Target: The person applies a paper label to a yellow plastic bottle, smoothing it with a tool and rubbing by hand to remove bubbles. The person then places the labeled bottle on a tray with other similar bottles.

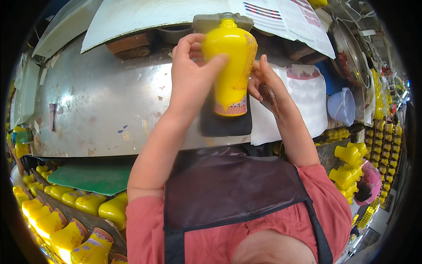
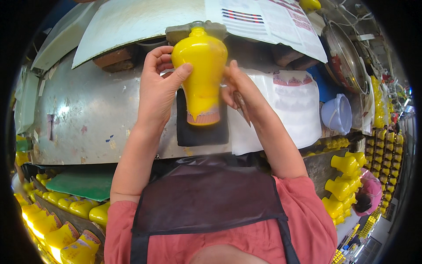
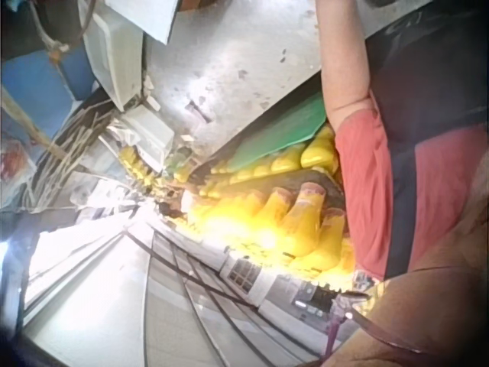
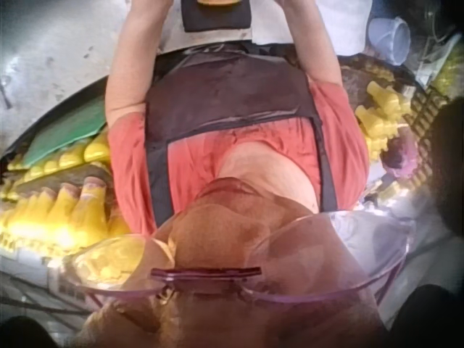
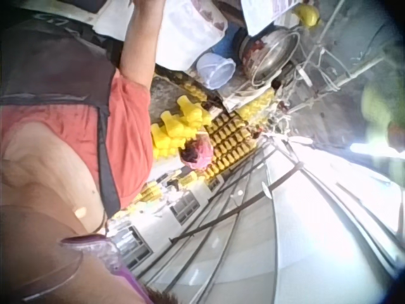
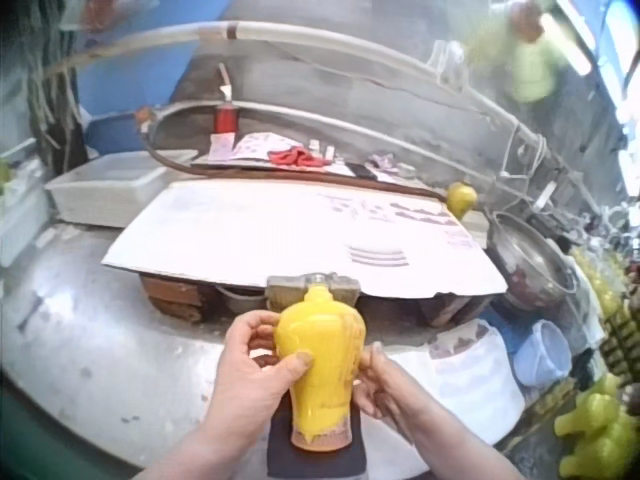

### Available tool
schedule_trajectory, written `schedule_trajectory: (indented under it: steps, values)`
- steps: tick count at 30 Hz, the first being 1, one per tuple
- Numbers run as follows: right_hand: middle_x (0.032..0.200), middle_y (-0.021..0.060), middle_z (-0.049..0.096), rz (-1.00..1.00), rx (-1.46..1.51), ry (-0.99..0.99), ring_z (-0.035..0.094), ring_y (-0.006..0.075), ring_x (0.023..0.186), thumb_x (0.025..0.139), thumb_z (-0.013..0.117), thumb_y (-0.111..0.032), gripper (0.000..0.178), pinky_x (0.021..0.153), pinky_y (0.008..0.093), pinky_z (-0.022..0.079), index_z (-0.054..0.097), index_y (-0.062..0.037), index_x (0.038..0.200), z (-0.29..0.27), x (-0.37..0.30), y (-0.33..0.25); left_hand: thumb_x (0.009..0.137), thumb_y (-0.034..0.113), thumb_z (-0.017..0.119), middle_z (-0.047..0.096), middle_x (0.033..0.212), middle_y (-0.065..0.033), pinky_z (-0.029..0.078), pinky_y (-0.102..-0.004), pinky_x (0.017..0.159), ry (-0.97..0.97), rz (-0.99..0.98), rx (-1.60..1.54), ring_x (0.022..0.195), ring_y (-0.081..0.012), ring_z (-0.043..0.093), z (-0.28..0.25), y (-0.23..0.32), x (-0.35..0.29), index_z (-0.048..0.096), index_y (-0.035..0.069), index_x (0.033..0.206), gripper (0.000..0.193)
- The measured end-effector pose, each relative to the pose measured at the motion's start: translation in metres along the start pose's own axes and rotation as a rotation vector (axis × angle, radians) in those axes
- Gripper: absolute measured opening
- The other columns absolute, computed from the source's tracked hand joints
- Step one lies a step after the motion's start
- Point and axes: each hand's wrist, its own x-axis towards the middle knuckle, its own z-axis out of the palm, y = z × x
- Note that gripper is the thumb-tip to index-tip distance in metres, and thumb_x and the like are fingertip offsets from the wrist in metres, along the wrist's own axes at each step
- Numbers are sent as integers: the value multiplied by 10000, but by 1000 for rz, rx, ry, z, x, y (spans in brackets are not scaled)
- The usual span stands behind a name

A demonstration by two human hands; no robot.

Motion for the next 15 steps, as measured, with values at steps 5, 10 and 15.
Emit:
schedule_trajectory:
  steps: [5,10,15]
  values:
    - [1343,9,660,-7,-2,-10,357,30,537,1070,293,-650,755,461,176,259,528,-49,1462,4,-2,-2,883,157,805,554,1176,-59,494,-311,946,7,31,69,1081,-154,536,2,0,2,535,62,1311,515]
    - [1364,36,651,-23,26,-28,340,31,540,1074,282,-644,759,471,180,266,511,-44,1479,5,0,-2,1020,198,634,596,1112,-31,466,-286,968,-51,-40,-90,1061,-130,558,-4,4,8,570,66,1287,304]
    - [888,21,717,7,53,-1,431,44,456,1023,305,-735,808,493,172,347,608,-52,1331,4,6,0,1074,236,538,632,1158,-19,455,-296,988,-76,-69,-98,1072,-127,575,-10,10,9,628,91,1296,280]
